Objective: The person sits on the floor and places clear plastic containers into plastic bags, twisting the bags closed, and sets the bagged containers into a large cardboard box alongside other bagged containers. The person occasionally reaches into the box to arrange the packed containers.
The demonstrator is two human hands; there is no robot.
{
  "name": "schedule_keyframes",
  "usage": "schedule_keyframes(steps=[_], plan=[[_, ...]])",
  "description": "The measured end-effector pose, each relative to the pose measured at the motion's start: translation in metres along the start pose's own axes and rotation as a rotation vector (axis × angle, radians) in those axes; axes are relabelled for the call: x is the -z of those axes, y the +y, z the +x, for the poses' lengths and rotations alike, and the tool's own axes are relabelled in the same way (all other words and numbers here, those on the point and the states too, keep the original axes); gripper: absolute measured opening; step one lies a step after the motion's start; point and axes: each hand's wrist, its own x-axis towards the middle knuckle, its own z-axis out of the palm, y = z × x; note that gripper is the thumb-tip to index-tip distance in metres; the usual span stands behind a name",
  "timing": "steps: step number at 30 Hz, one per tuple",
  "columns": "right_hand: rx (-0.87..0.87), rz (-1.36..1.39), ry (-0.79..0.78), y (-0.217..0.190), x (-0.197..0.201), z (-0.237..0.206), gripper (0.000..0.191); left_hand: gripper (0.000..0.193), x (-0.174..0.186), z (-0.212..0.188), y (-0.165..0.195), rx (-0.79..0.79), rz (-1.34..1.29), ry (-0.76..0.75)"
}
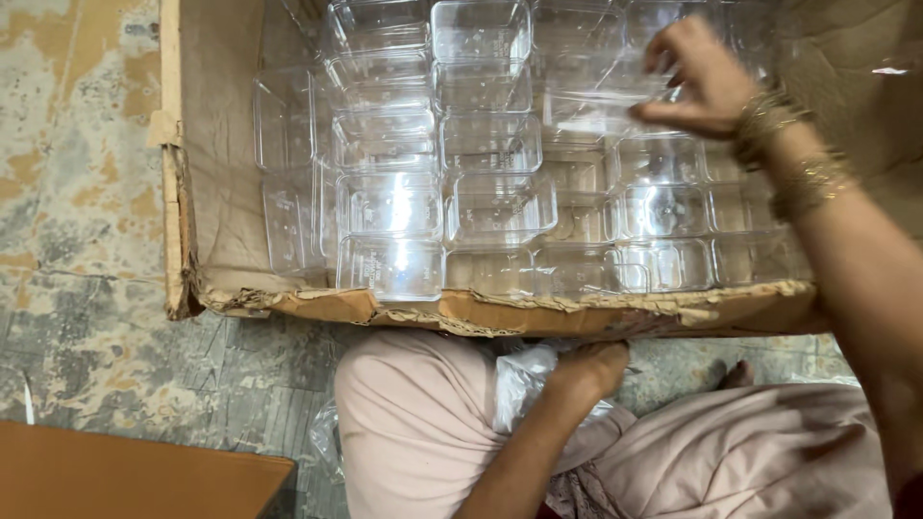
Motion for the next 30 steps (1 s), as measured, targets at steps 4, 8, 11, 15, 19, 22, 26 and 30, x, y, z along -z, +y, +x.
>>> schedule_keyframes(steps=[4,8,11,15,19,22,26,30], plan=[[0.156,0.470,0.062,-0.003,0.021,-0.017,0.056,0.041,-0.006,0.001,0.000,-0.023,-0.030,0.037],[0.401,0.499,-0.011,-0.025,-0.018,-0.014,0.056,0.041,-0.016,0.001,-0.003,-0.084,-0.020,0.127],[0.547,0.229,0.020,-0.043,-0.048,-0.018,0.073,0.043,-0.024,-0.003,-0.006,-0.243,-0.046,0.412],[0.613,0.335,0.064,-0.067,-0.078,-0.024,0.088,0.023,-0.035,-0.011,-0.011,-0.389,0.066,0.772],[0.592,0.414,0.071,-0.079,-0.095,-0.028,0.095,0.024,-0.036,-0.004,-0.016,-0.351,0.100,0.683],[0.631,0.412,0.091,-0.081,-0.102,-0.027,0.094,0.029,-0.030,0.011,-0.016,-0.186,0.122,0.339],[0.606,0.370,0.156,-0.092,-0.098,-0.028,0.094,0.037,-0.013,0.019,-0.011,-0.176,0.123,0.257],[0.628,0.294,0.086,-0.104,-0.066,-0.021,0.094,0.043,0.019,0.011,-0.009,-0.129,0.337,0.067]])
